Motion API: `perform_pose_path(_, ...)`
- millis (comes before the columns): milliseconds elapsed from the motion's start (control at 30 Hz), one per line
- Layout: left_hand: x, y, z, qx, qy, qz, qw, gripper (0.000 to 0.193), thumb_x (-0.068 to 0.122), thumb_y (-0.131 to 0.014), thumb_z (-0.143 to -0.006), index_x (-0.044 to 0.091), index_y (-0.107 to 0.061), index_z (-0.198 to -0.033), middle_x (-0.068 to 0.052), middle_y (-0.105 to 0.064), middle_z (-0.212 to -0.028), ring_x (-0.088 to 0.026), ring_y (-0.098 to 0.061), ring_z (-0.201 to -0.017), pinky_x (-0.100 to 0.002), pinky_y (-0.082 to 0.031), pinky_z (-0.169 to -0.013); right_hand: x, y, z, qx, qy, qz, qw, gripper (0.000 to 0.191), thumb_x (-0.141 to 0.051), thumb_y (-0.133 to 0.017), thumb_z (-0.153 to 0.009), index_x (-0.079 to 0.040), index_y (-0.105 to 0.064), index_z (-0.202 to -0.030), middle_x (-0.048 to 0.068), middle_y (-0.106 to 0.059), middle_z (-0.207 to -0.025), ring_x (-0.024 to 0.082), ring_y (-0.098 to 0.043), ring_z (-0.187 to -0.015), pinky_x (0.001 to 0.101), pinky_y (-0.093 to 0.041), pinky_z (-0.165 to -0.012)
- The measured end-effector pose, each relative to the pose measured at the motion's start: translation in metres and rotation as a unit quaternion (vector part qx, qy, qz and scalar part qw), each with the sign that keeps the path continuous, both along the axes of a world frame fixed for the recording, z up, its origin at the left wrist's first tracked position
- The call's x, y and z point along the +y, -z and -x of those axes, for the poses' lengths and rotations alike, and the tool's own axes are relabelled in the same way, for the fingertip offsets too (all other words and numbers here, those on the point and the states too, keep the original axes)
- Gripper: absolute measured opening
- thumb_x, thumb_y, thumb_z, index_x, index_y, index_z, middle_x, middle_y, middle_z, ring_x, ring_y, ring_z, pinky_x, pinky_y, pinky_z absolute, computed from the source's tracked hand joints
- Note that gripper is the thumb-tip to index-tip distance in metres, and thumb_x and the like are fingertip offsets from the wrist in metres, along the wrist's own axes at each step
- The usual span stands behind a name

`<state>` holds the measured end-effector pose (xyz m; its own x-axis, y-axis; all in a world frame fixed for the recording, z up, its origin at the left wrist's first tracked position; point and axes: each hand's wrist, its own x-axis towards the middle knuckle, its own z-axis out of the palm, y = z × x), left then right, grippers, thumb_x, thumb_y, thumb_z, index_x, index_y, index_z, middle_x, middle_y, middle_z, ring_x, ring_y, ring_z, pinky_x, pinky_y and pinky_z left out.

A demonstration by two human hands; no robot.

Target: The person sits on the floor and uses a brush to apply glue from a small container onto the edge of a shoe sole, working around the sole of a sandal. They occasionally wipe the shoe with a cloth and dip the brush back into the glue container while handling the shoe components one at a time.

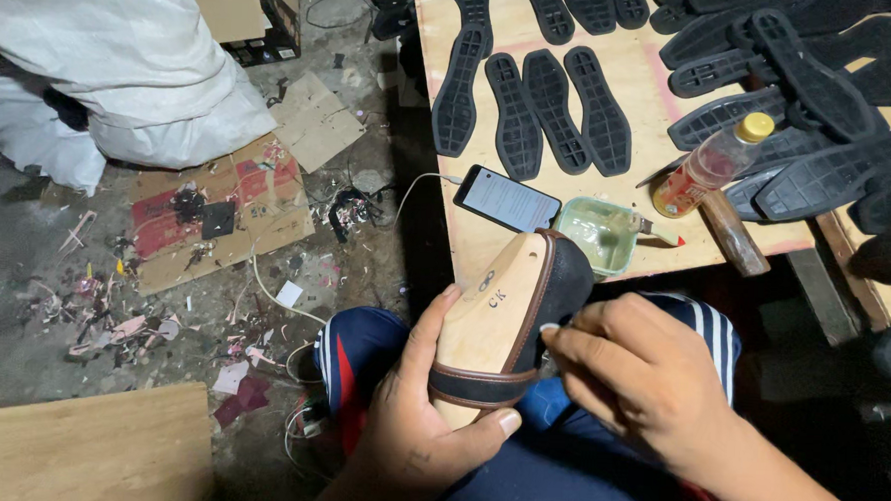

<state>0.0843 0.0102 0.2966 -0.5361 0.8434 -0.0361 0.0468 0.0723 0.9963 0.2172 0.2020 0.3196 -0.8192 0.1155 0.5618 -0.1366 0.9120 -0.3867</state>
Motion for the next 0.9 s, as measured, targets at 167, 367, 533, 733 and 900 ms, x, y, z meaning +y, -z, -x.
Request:
perform_pose_path(167,-0.001,0.001,0.001,-0.057,0.014,-0.032,0.998,0.105,0.006,-0.079,-0.075,0.004,-0.019,-0.161,-0.018,-0.063,-0.143,-0.021,-0.064,-0.130,-0.036,-0.049,-0.111,0.000,0.001,-0.002,0.029,0.035,0.004,0.999,0.033,-0.002,-0.081,-0.073,-0.002,-0.071,-0.105,0.010,-0.065,-0.088,0.024,-0.064,-0.076,0.0343,-0.051,-0.064)
perform_pose_path(367,-0.001,0.000,-0.001,0.025,0.000,0.029,0.999,0.104,0.010,-0.081,-0.070,0.003,-0.027,-0.159,-0.015,-0.070,-0.133,-0.020,-0.070,-0.122,-0.034,-0.052,-0.106,-0.001,0.006,0.001,0.043,0.003,0.001,0.999,0.033,-0.001,-0.081,-0.071,-0.002,-0.070,-0.103,0.011,-0.065,-0.089,0.024,-0.064,-0.075,0.0345,-0.050,-0.063)
perform_pose_path(533,0.000,0.002,-0.002,0.017,0.004,0.000,1.000,0.103,0.010,-0.081,-0.072,0.002,-0.026,-0.159,-0.016,-0.068,-0.137,-0.020,-0.069,-0.126,-0.035,-0.051,-0.109,-0.002,0.008,0.001,0.045,0.067,-0.001,0.997,0.032,0.000,-0.081,-0.072,-0.001,-0.071,-0.103,0.011,-0.065,-0.091,0.025,-0.065,-0.077,0.0342,-0.051,-0.063)
perform_pose_path(733,-0.001,0.004,0.000,0.026,-0.002,-0.004,1.000,0.103,0.009,-0.080,-0.072,0.002,-0.025,-0.159,-0.016,-0.068,-0.137,-0.020,-0.068,-0.126,-0.036,-0.052,-0.108,-0.003,0.012,-0.001,0.039,0.017,0.001,0.999,0.031,-0.003,-0.082,-0.073,-0.001,-0.071,-0.102,0.011,-0.065,-0.090,0.024,-0.065,-0.075,0.0350,-0.052,-0.063)
perform_pose_path(900,-0.001,0.005,0.000,-0.034,0.010,-0.003,0.999,0.104,0.009,-0.079,-0.074,0.004,-0.021,-0.161,-0.017,-0.066,-0.138,-0.020,-0.066,-0.124,-0.035,-0.051,-0.108,-0.003,0.015,-0.001,0.054,-0.028,-0.012,0.998,0.030,-0.006,-0.082,-0.074,-0.001,-0.070,-0.100,0.013,-0.065,-0.091,0.025,-0.065,-0.076,0.0352,-0.053,-0.064)
